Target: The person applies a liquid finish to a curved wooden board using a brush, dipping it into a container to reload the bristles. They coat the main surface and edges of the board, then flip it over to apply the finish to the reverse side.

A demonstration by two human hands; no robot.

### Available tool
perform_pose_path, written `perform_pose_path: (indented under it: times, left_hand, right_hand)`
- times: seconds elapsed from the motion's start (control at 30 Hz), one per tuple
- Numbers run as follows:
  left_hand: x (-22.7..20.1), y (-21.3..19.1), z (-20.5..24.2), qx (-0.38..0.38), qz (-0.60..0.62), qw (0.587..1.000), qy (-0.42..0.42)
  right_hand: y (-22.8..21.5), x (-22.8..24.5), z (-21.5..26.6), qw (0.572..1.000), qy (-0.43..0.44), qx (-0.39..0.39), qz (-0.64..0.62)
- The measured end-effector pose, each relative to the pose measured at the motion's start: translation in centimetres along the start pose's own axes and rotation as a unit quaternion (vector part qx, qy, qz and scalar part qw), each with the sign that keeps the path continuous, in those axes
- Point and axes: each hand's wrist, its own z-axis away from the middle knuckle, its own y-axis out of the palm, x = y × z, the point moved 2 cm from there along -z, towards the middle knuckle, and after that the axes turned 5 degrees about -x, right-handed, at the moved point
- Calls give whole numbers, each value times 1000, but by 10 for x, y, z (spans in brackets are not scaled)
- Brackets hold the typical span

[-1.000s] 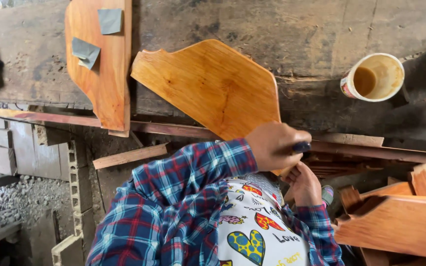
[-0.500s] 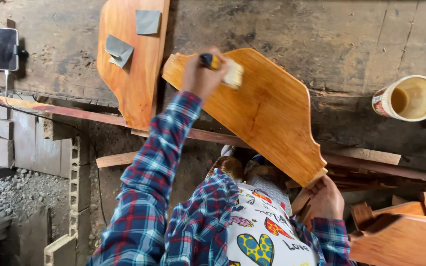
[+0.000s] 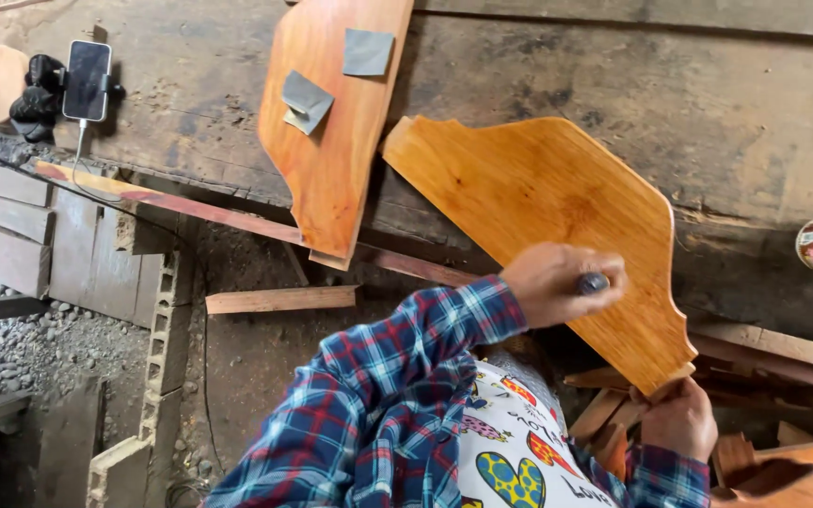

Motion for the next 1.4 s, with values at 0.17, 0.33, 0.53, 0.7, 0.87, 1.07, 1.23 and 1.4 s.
perform_pose_path:
  times: [0.17,0.33,0.53,0.7,0.87,1.07,1.23,1.4]
  left_hand:
    - [32,-65,10,-170,288,942,-10]
    - [112,-156,23,-300,-6,945,-133]
    - [139,-118,20,-229,-169,954,-90]
    - [51,-61,24,-171,56,983,36]
    - [33,-26,41,-59,199,978,-24]
    - [210,-75,57,-294,659,663,-201]
    - [128,-188,60,-334,-111,931,-99]
    - [109,-95,63,-247,-275,927,-63]
  right_hand:
    - [-43,-29,-60,995,-10,91,31]
    - [-35,-21,-48,998,50,38,7]
    - [-63,-36,-82,996,11,81,-20]
    - [-74,-43,-98,993,20,116,-33]
    - [-69,-39,-91,994,-19,107,14]
    - [-66,-41,-91,992,-28,125,17]
    - [-42,-28,-63,999,26,34,16]
    - [-18,-9,-38,996,83,-20,26]
